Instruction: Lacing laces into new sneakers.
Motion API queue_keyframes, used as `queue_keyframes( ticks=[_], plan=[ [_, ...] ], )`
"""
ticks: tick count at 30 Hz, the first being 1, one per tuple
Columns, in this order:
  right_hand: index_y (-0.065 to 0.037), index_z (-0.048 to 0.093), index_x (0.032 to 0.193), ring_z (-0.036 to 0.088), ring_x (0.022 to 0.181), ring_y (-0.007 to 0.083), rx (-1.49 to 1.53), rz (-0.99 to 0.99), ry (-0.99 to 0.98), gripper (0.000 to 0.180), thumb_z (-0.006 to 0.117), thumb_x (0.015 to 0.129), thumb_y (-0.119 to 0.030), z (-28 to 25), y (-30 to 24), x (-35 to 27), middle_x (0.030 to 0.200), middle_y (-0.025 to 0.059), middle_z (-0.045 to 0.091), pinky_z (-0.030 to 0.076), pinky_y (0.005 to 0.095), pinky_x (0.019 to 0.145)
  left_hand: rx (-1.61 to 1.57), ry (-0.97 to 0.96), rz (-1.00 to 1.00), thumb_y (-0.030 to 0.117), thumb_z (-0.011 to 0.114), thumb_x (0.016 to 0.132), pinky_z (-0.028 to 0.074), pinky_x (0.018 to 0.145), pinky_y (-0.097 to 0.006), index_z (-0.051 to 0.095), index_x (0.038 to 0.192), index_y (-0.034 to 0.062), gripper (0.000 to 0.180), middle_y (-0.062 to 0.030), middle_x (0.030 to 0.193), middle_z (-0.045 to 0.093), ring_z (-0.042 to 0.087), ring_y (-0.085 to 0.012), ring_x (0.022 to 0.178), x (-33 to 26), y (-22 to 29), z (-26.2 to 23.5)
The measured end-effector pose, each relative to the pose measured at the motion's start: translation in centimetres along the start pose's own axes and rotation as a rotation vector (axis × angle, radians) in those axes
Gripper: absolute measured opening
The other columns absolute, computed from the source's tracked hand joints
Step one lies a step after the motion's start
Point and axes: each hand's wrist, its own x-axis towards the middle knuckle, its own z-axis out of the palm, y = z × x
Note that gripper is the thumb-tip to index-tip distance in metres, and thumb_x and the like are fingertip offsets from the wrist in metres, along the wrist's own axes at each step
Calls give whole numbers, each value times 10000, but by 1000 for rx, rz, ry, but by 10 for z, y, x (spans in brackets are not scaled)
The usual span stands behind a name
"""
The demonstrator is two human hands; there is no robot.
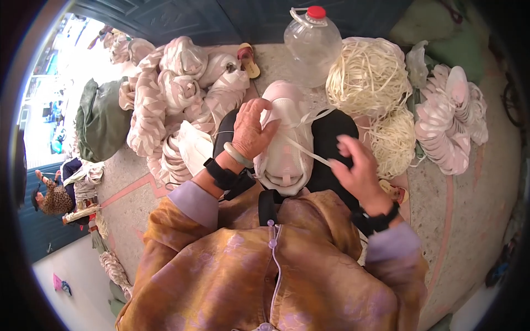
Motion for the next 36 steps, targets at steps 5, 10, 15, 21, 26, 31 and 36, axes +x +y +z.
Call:
queue_keyframes(
  ticks=[5,10,15,21,26,31,36],
  plan=[
    [-10,447,1174,589,837,321,-378,-243,-71,593,700,693,-247,49,-27,55,947,180,584,482,386,706,87,12,57,127,673,600,384,819,-434,472,1043,73,490,-124,1113,492,457,-350,1017,3,21,10],
    [0,441,1147,586,802,346,-215,-17,-148,574,684,684,-236,51,-26,54,871,175,582,482,411,693,106,-10,43,133,660,559,378,838,-462,457,1085,50,571,-142,1197,447,437,-371,1062,2,22,16],
    [20,478,1007,583,784,369,-269,57,-151,385,618,680,-128,55,-25,49,839,190,582,478,438,694,96,-74,20,163,690,563,367,887,-473,427,1132,36,640,-183,1261,389,411,-389,1104,2,28,15],
    [30,482,871,575,765,387,-367,-133,-127,221,542,671,-42,56,-25,51,816,221,572,472,449,690,121,-200,-9,172,718,566,364,883,-470,405,1156,43,680,-165,1272,388,406,-370,1123,4,30,10],
    [26,529,843,571,796,403,-292,-160,-209,173,510,681,-31,53,-12,59,830,243,575,467,452,714,240,-113,165,157,721,560,354,861,-462,450,1118,64,628,-139,1227,400,418,-346,1072,3,32,10],
    [21,595,849,577,841,396,-192,-59,-304,184,488,711,-40,53,-10,78,839,262,596,467,441,743,389,-165,530,142,569,708,368,761,-400,603,860,84,166,-79,965,490,469,-270,901,5,33,8],
    [12,616,819,581,851,389,-118,1,-353,171,482,735,-53,47,-5,86,839,247,609,467,421,749,455,-365,547,113,546,723,410,708,-364,603,873,75,164,-73,900,497,506,-252,852,5,35,10]
  ],
)
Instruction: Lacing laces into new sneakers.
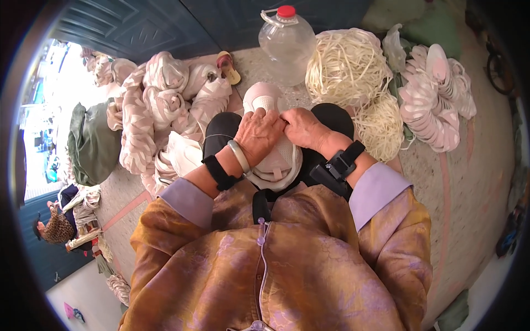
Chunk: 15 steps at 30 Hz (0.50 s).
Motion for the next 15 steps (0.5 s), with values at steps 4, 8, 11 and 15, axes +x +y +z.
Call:
queue_keyframes(
  ticks=[4,8,11,15],
  plan=[
    [9,616,857,584,840,386,188,-23,-68,194,478,737,-55,-8,6,-6,856,235,613,468,400,735,114,-49,22,102,548,715,433,661,-355,603,860,58,161,-78,857,497,528,-244,797,6,8,-2],
    [8,615,893,608,811,344,114,7,-156,215,507,722,-63,-14,7,-4,856,218,621,472,373,725,126,-76,32,99,550,718,439,634,-362,594,837,50,137,-86,838,496,540,-248,753,6,11,2],
    [13,598,907,619,787,309,305,97,-130,242,596,720,-141,-14,7,-14,838,188,630,479,362,712,106,-122,-71,119,559,747,467,566,-405,575,772,43,82,-129,816,530,594,-295,663,11,14,6],
    [2,566,916,616,735,293,310,110,117,411,700,691,-315,6,9,-31,775,147,627,488,351,667,-137,-8,-209,156,595,733,476,541,-441,558,745,39,123,-145,783,564,606,-318,646,-3,9,-1]
  ],
)
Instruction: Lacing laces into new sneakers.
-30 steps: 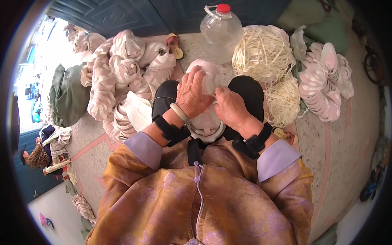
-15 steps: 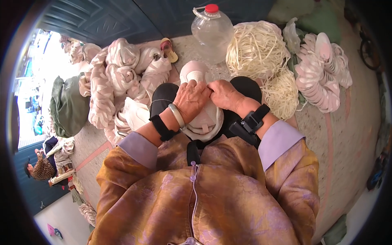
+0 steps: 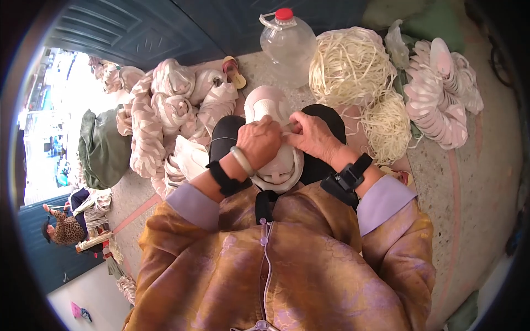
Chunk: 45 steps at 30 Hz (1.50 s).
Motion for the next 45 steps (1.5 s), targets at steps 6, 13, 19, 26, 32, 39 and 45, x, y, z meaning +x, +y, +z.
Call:
queue_keyframes(
  ticks=[6,13,19,26,32,39,45],
  plan=[
    [5,603,837,606,666,220,-144,-80,51,365,698,678,-310,5,1,-9,723,114,625,479,321,623,222,-4,178,58,544,704,443,534,-371,528,668,54,40,-90,667,483,495,-282,615,-56,-16,-36],
    [-23,646,697,604,626,328,-144,-125,116,353,639,658,-374,9,4,-8,637,183,594,477,377,590,387,247,-621,110,496,783,428,637,-461,495,802,34,79,-182,746,559,545,-386,739,-266,-143,-80],
    [-32,654,677,607,621,325,-154,-140,165,369,637,651,-399,17,8,-9,635,179,599,479,382,591,651,226,-1190,133,489,786,455,590,-452,490,715,-37,184,-259,711,564,573,-382,640,-392,-161,-117],
    [-13,644,721,612,635,296,-187,-174,151,400,669,683,-410,13,11,-7,649,158,612,479,366,593,-1021,1069,-1051,142,530,821,435,434,-262,533,757,44,117,-132,737,628,508,-131,469,-347,-165,-155],
    [4,605,862,555,618,96,303,64,113,242,627,816,-233,0,0,7,714,55,602,460,228,546,-1458,1044,-444,154,466,895,450,602,-213,568,875,19,171,-194,1194,532,535,-115,678,-277,-162,-226],
    [-28,581,921,502,610,50,400,203,55,179,577,840,-188,4,0,20,698,-19,546,439,187,578,-1760,924,-62,98,487,866,340,530,-226,455,785,16,120,-248,1339,386,403,-108,564,-201,-126,-280],
    [-52,566,848,524,639,72,1030,329,-84,81,554,781,-96,-4,0,19,756,-8,562,433,175,598,-1717,819,2,61,501,862,333,542,-232,425,789,40,108,-104,893,483,396,-106,578,-183,-113,-277]
  ],
)
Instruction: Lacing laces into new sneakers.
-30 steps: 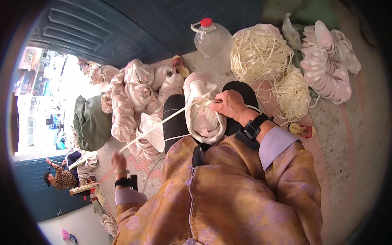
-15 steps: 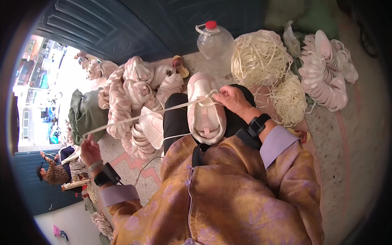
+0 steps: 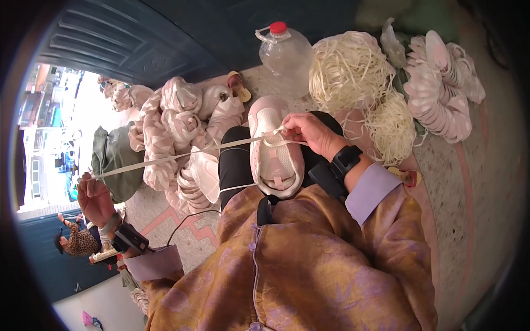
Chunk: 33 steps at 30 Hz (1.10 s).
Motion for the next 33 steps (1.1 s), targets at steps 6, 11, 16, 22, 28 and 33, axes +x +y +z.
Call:
queue_keyframes(
  ticks=[6,11,16,22,28,33],
  plan=[
    [-40,556,812,515,635,82,-474,-193,-25,61,573,761,-67,-6,10,1,732,19,562,439,203,587,34,161,27,90,489,880,328,565,-242,478,831,-4,107,-144,904,528,391,-102,583,-2,3,-7],
    [-13,607,799,592,578,203,-859,-602,352,150,566,755,-150,2,23,8,649,116,614,465,308,576,64,119,40,99,476,884,319,563,-241,487,835,-9,119,-145,904,528,377,-104,580,-4,3,-5],
    [-14,634,848,598,579,193,-783,-530,335,173,562,768,-150,7,19,10,668,102,630,466,295,577,97,118,24,76,476,887,336,597,-260,479,843,4,84,-104,876,497,384,-106,607,-9,-1,-3],
    [16,624,897,505,589,47,-578,-513,288,146,544,832,-88,16,23,12,677,-15,577,424,193,533,179,135,38,120,462,910,337,593,-257,498,845,-4,145,-100,878,505,377,-109,610,-30,2,-10],
    [-11,612,855,447,499,47,-79,-261,227,103,547,783,-46,25,12,4,644,-11,539,372,180,481,257,299,-28,168,429,924,325,544,-239,527,868,2,201,-110,865,553,375,-106,564,-62,-5,-56],
    [-45,591,822,378,514,15,6,48,-150,63,581,791,-99,1,-4,11,625,-74,486,286,165,453,283,396,-175,186,431,926,342,504,-230,523,854,39,188,-93,813,562,407,-104,525,-76,-26,-64]
  ],
)
